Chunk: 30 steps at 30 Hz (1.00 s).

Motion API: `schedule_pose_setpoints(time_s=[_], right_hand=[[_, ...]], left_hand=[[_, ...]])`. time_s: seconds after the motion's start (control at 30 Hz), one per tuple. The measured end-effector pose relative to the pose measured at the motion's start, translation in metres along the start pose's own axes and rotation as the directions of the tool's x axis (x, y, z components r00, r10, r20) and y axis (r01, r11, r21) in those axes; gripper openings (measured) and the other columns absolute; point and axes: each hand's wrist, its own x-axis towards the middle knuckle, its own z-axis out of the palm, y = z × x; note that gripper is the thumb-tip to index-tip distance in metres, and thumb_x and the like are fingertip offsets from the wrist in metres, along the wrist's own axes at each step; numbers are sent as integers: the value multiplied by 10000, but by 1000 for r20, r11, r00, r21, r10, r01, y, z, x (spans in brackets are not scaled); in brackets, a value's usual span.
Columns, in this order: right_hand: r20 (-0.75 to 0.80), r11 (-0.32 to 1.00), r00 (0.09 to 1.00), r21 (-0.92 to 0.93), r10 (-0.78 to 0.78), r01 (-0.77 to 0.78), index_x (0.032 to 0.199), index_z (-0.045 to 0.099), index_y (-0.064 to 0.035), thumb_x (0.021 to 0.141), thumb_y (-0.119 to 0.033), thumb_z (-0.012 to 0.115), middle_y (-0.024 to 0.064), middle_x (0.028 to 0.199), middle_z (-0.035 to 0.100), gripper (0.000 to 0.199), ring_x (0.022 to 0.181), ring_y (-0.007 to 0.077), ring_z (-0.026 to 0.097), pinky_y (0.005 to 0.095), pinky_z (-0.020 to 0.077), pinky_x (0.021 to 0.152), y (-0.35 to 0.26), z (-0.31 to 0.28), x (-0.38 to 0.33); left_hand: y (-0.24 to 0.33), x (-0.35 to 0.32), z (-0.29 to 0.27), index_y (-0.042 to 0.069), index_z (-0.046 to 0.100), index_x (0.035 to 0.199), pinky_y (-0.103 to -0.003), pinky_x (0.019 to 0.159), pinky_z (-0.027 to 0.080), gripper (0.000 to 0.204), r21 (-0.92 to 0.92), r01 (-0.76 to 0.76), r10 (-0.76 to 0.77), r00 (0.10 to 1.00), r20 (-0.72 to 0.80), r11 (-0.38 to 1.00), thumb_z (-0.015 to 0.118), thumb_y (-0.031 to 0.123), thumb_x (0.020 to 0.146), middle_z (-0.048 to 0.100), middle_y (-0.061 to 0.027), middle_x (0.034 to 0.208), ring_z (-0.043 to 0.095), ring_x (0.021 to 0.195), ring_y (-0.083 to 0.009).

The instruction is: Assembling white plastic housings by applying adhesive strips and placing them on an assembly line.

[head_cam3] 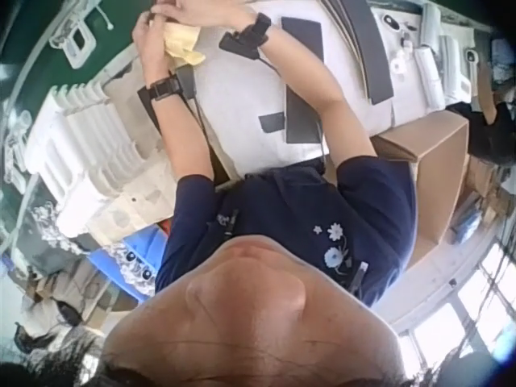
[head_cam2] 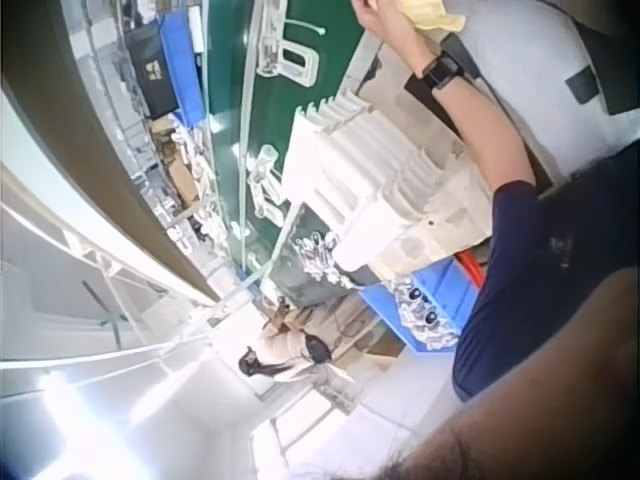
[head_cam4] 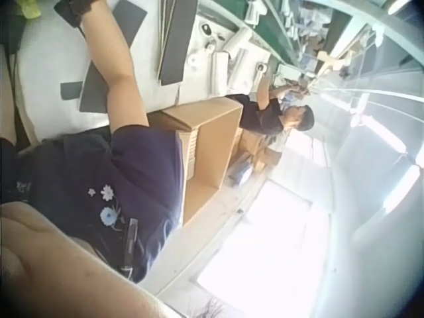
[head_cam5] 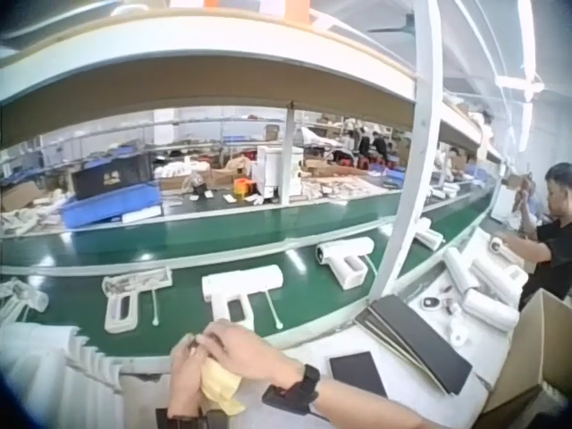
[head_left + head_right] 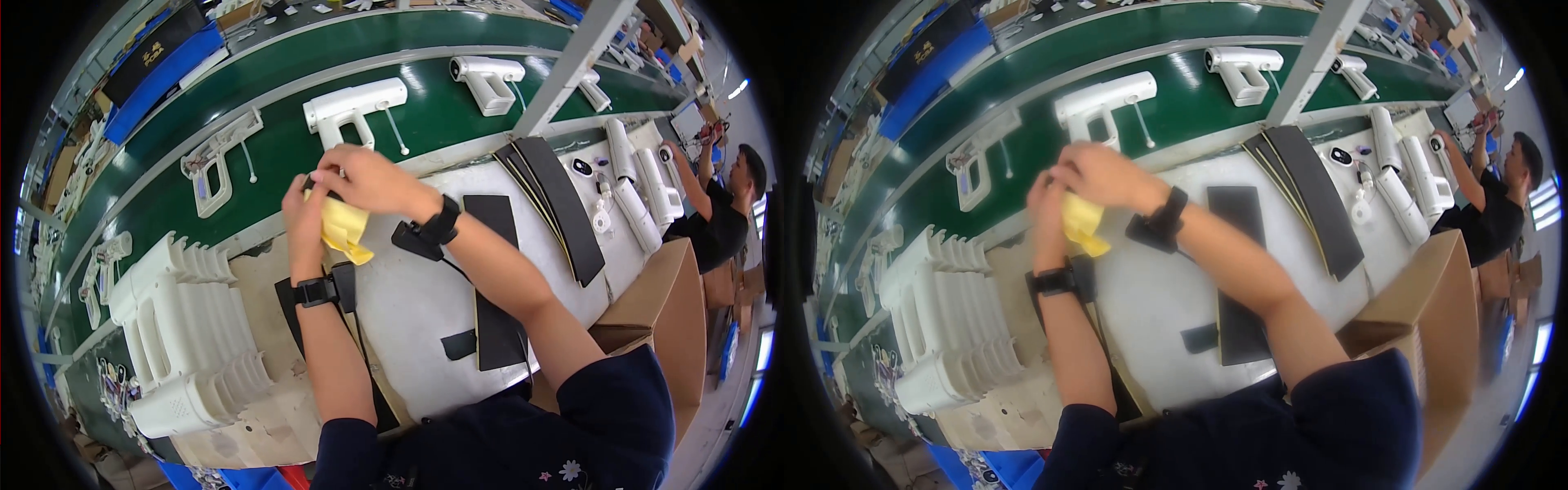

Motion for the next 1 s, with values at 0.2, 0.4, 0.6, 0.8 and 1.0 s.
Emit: schedule_pose_setpoints(time_s=[0.2,0.4,0.6,0.8,1.0], right_hand=[[-70,968,997,251,18,0,1261,597,-28,892,-187,676,123,896,644,409,770,222,607,320,501,697,29,14,-32],[-2,923,999,383,45,-41,1274,597,-35,811,-105,754,89,894,633,493,747,151,580,277,494,687,34,18,-31],[-133,902,984,428,122,-54,1158,668,-26,828,-37,701,50,865,584,331,733,118,537,246,470,695,41,8,-30],[-247,940,966,340,74,15,1132,668,-33,820,-48,715,43,843,559,316,763,140,516,258,448,703,32,10,-25],[-220,937,973,348,65,16,1124,672,-34,798,-40,725,47,838,557,330,745,150,521,268,463,702,34,12,-26]], left_hand=[[2,-3,16,50,513,792,-236,579,391,213,2,-17,17,991,-135,1000,679,146,885,509,29,741,456,661,-58],[-14,1,7,57,506,751,-231,552,343,341,229,-115,166,962,-215,966,689,289,920,465,39,712,390,644,-54],[-2,-9,17,18,581,858,-237,653,427,309,194,-72,98,986,-131,978,683,302,927,565,12,781,494,727,-64],[-7,-6,8,-27,584,1141,-254,760,485,413,118,-64,77,991,-113,991,721,276,895,646,-48,971,594,838,-103],[-5,-7,11,-19,565,1215,-266,807,499,437,23,-57,58,997,-51,998,731,212,883,636,-65,1082,607,905,-122]])
